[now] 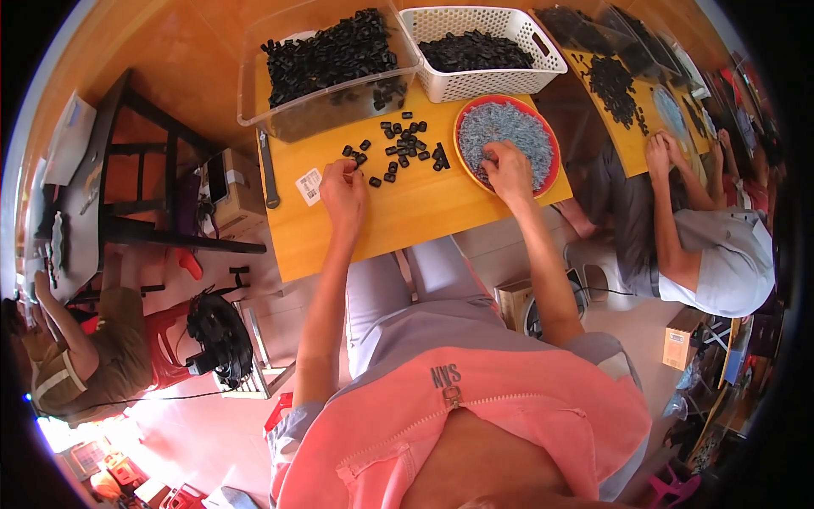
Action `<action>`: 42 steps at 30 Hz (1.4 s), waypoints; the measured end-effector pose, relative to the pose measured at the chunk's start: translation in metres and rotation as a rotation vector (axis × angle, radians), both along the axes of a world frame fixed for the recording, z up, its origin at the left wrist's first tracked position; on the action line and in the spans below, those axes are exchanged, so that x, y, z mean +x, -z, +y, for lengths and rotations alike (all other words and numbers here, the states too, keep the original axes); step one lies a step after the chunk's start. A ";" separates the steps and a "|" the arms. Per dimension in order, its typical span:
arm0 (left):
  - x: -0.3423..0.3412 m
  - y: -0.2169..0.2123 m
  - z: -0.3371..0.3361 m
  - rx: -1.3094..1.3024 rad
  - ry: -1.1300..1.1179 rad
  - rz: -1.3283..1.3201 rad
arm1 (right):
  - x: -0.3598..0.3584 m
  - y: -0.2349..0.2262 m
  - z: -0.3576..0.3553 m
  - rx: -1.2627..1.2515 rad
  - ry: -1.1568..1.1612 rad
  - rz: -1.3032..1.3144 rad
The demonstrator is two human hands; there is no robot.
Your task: The person assembles plastic connectors by hand, inserting small blue plastic inserts into black plastic housings.
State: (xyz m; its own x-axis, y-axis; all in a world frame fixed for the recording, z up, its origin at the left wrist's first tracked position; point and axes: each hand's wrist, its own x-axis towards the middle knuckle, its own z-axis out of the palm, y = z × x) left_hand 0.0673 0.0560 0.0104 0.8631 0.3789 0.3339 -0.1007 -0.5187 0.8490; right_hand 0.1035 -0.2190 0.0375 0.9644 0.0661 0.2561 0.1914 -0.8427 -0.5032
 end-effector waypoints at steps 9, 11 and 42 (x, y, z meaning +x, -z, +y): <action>0.026 0.003 -0.005 0.459 0.035 0.031 | 0.000 0.008 0.004 0.123 -0.060 -0.026; 0.026 0.006 -0.006 0.504 0.048 0.015 | -0.003 0.009 0.002 0.124 -0.062 -0.026; -0.060 0.014 -0.037 -0.685 0.320 0.182 | 0.009 0.005 -0.018 0.503 -0.010 -0.117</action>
